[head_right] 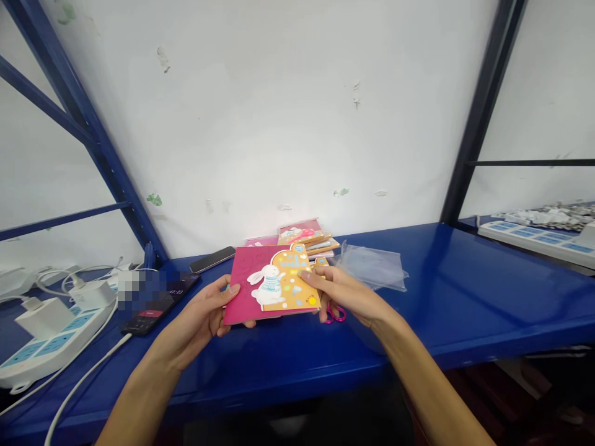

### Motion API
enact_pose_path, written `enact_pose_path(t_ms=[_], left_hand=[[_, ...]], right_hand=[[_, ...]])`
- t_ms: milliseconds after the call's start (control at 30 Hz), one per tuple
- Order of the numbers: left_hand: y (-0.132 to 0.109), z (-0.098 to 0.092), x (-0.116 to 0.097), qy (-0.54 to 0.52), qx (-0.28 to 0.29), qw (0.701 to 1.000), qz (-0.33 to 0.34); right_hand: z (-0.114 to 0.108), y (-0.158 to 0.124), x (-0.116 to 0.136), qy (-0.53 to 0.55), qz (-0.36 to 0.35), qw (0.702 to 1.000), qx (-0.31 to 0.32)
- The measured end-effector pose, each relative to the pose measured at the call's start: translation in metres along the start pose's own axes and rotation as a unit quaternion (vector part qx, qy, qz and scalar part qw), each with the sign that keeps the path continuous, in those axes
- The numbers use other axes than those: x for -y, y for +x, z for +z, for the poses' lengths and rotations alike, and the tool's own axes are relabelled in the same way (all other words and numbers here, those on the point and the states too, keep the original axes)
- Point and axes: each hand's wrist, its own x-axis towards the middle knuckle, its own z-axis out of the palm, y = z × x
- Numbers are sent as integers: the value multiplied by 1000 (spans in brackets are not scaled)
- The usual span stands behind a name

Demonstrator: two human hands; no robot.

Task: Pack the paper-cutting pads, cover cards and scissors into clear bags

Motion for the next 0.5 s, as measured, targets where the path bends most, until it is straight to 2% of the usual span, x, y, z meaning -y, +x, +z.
enact_pose_path(t_ms=[133,300,400,500], left_hand=[[1,4,2,-37,24,999,-31],[-2,11,2,-57,72,995,-42],[-7,10,-3,-53,67,996,-41],[-13,2,-13,-64,41,996,-36]], right_hand=[[0,-7,9,53,-28,995,-83],[-2,-19,19,139,-56,972,-182],[-12,-26,23,177,-60,954,-234],[-30,-35,27,171,-61,944,-277]])
